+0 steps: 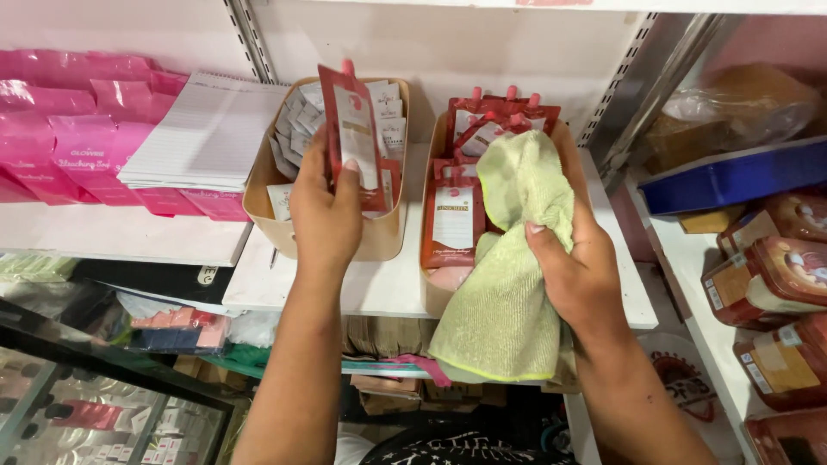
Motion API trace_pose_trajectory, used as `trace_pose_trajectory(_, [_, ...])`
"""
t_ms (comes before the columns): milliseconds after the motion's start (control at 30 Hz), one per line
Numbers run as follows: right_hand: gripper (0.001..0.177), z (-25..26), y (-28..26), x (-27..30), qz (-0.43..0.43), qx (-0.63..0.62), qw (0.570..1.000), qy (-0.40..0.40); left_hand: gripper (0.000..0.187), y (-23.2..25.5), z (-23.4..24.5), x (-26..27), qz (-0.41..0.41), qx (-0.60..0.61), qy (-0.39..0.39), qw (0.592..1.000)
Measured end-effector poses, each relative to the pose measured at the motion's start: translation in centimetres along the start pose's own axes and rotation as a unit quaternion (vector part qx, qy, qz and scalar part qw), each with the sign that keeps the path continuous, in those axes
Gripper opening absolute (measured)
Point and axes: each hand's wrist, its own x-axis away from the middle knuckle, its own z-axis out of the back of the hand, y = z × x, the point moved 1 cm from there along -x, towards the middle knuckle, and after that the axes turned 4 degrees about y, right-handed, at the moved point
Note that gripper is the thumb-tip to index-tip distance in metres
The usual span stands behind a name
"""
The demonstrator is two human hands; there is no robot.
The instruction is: Cleaning individual soap bars and pouches with a cloth and organizing them into bins on a shelf.
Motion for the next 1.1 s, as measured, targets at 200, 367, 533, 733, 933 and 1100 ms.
trace_pose_trajectory(200, [0.046, 1.6, 3.3, 1.1, -0.089, 0.04, 0.995, 0.021, 0.039, -0.1, -1.0, 0.0, 0.127, -0.396, -0.222, 0.882])
trace_pose_trajectory(367, [0.045, 2.1, 4.1, 1.3, -0.094, 0.04, 0.994, 0.035, 0.033, 2.4, -2.2, 0.3, 0.113, -0.444, -0.231, 0.858])
trace_pose_trajectory(533, [0.045, 2.8, 3.8, 1.3, -0.067, 0.004, 0.995, 0.068, 0.046, 2.0, -4.7, 1.9, -0.102, -0.303, -0.141, 0.937])
trace_pose_trajectory(733, [0.046, 4.5, 3.2, 0.6, -0.072, 0.071, 0.993, 0.053, 0.045, 5.0, -8.5, 2.2, -0.098, -0.386, -0.334, 0.854])
trace_pose_trajectory(933, [0.047, 6.2, 4.3, 0.7, -0.109, 0.168, 0.979, -0.026, 0.083, 6.0, -9.9, 3.4, -0.008, -0.474, -0.525, 0.707])
trace_pose_trajectory(1100, [0.047, 6.7, 4.3, 1.3, -0.172, 0.131, 0.975, -0.044, 0.069, 5.1, -9.7, 5.0, -0.087, -0.455, -0.535, 0.707])
